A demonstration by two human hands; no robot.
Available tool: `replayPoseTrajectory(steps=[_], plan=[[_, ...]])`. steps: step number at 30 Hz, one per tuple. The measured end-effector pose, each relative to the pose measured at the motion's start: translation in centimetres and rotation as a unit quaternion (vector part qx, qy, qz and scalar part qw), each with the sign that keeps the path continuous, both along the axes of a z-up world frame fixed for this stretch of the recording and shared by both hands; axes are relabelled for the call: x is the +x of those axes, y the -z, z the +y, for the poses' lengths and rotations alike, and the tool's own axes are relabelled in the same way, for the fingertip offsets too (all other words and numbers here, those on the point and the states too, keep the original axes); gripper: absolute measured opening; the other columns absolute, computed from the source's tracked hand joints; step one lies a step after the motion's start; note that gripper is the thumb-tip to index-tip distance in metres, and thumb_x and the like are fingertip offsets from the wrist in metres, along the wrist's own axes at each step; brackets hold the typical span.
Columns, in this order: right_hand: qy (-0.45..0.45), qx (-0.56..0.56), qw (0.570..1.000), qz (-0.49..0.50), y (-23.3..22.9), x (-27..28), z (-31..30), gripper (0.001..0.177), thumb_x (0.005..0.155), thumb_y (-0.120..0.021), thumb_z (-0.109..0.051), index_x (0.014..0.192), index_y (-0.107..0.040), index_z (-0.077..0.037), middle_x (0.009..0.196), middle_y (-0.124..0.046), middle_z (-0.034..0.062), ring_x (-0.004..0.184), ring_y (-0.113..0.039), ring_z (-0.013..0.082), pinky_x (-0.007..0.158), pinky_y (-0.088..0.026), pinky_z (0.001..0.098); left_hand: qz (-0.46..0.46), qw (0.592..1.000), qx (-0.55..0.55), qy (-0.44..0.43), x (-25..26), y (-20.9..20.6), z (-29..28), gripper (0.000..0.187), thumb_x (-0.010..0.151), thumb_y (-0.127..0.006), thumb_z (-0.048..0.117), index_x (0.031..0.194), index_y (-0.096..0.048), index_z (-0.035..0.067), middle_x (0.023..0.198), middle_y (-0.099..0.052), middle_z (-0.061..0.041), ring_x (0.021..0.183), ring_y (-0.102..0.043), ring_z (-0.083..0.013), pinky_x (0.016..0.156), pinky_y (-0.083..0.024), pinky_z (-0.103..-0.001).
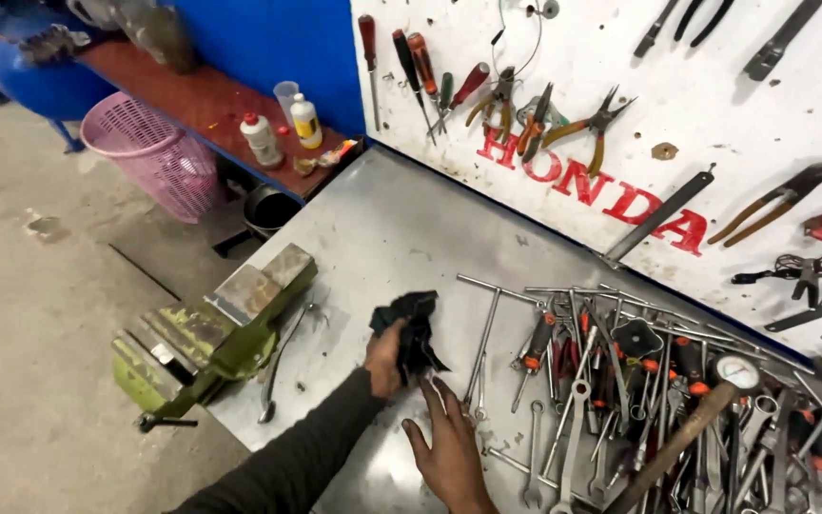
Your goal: The person retrieves a metal tray from a cabinet, wipes it with a cloth, and places it on the workbench. They then pick up various tools from a pile on the bench, wipe them with the cloth, and place them into the tray.
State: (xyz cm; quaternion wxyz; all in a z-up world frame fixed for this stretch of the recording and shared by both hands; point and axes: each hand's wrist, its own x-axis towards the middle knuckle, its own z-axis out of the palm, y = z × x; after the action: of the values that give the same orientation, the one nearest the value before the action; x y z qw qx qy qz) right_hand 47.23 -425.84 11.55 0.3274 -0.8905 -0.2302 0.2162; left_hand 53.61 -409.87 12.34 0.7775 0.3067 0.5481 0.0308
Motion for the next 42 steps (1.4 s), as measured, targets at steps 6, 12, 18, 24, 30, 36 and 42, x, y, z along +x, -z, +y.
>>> replayPoseTrajectory(steps=[6, 12, 18, 24, 30, 36, 42], plan=[[0.067, 0.046, 0.997, 0.013, 0.9, 2.3, 0.2, 0.045, 0.092, -0.057, -0.035, 0.135, -0.055, -0.022, 0.13, -0.066, -0.0011, 0.12, -0.06, 0.023, 0.098, -0.046, 0.0364, -0.267, 0.952, 0.05, 0.139, 7.5, -7.4, 6.2, 0.098, 0.08, -0.054, 0.051, 0.154, 0.01, 0.043, 0.166, 0.0, 0.01, 0.152, -0.012, -0.0374, 0.109, -0.035, -0.067], [0.121, 0.088, 0.988, 0.031, 2.4, 3.9, -0.1, 0.038, 0.09, -0.06, -0.036, 0.124, -0.064, -0.02, 0.113, -0.076, -0.0033, 0.1, -0.075, 0.0162, 0.087, -0.056, 0.0311, -0.191, 0.949, 0.119, 0.22, 6.1, -4.9, 2.9, 0.075, 0.08, -0.061, 0.046, 0.148, -0.04, 0.021, 0.156, -0.041, -0.009, 0.138, -0.047, -0.0338, 0.1, -0.047, -0.046], [0.187, -0.009, 0.982, 0.031, 4.1, 4.7, -1.1, 0.037, 0.089, -0.063, -0.034, 0.122, -0.066, -0.02, 0.109, -0.077, -0.0031, 0.1, -0.074, 0.0179, 0.085, -0.057, 0.0337, -0.122, 0.946, 0.128, 0.273, 1.7, 4.3, -0.6, 0.043, 0.089, -0.068, 0.028, 0.128, -0.059, 0.014, 0.088, -0.054, -0.002, 0.085, -0.057, -0.0138, 0.064, -0.046, -0.029], [0.225, 0.005, 0.974, 0.025, 4.0, 3.3, -3.7, 0.031, 0.088, -0.064, -0.031, 0.116, -0.07, -0.018, 0.106, -0.078, -0.0012, 0.098, -0.074, 0.0182, 0.082, -0.057, 0.0313, -0.121, 0.908, 0.13, 0.38, -2.5, 9.3, -2.7, 0.048, 0.088, -0.069, 0.035, 0.128, -0.06, 0.011, 0.093, -0.062, -0.004, 0.09, -0.065, -0.0175, 0.065, -0.044, -0.032], [0.243, -0.048, 0.968, 0.045, 4.4, 2.2, -5.0, 0.031, 0.09, -0.063, -0.037, 0.116, -0.07, -0.022, 0.104, -0.078, -0.0014, 0.098, -0.074, 0.0187, 0.079, -0.058, 0.0351, -0.165, 0.89, 0.142, 0.4, -3.5, 13.0, -4.9, 0.034, 0.09, -0.072, 0.024, 0.12, -0.065, 0.009, 0.086, -0.065, -0.006, 0.079, -0.065, -0.0183, 0.056, -0.044, -0.029], [0.252, -0.008, 0.967, 0.03, 5.1, -0.4, -6.4, 0.029, 0.088, -0.063, -0.034, 0.112, -0.072, -0.021, 0.101, -0.08, -0.0036, 0.091, -0.077, 0.0154, 0.079, -0.057, 0.0307, -0.171, 0.85, 0.213, 0.45, -6.2, 10.4, -6.3, 0.038, 0.088, -0.069, 0.033, 0.12, -0.066, 0.012, 0.102, -0.066, -0.005, 0.089, -0.064, -0.0172, 0.08, -0.055, -0.033], [0.259, 0.015, 0.965, 0.035, 5.5, -2.3, -7.8, 0.029, 0.087, -0.067, -0.031, 0.112, -0.072, -0.017, 0.099, -0.08, -0.0005, 0.089, -0.078, 0.0168, 0.079, -0.059, 0.0319, -0.132, 0.864, 0.183, 0.451, -7.9, 6.8, -7.2, 0.031, 0.09, -0.069, 0.029, 0.113, -0.069, 0.008, 0.097, -0.068, -0.007, 0.082, -0.071, -0.0191, 0.08, -0.058, -0.029]])
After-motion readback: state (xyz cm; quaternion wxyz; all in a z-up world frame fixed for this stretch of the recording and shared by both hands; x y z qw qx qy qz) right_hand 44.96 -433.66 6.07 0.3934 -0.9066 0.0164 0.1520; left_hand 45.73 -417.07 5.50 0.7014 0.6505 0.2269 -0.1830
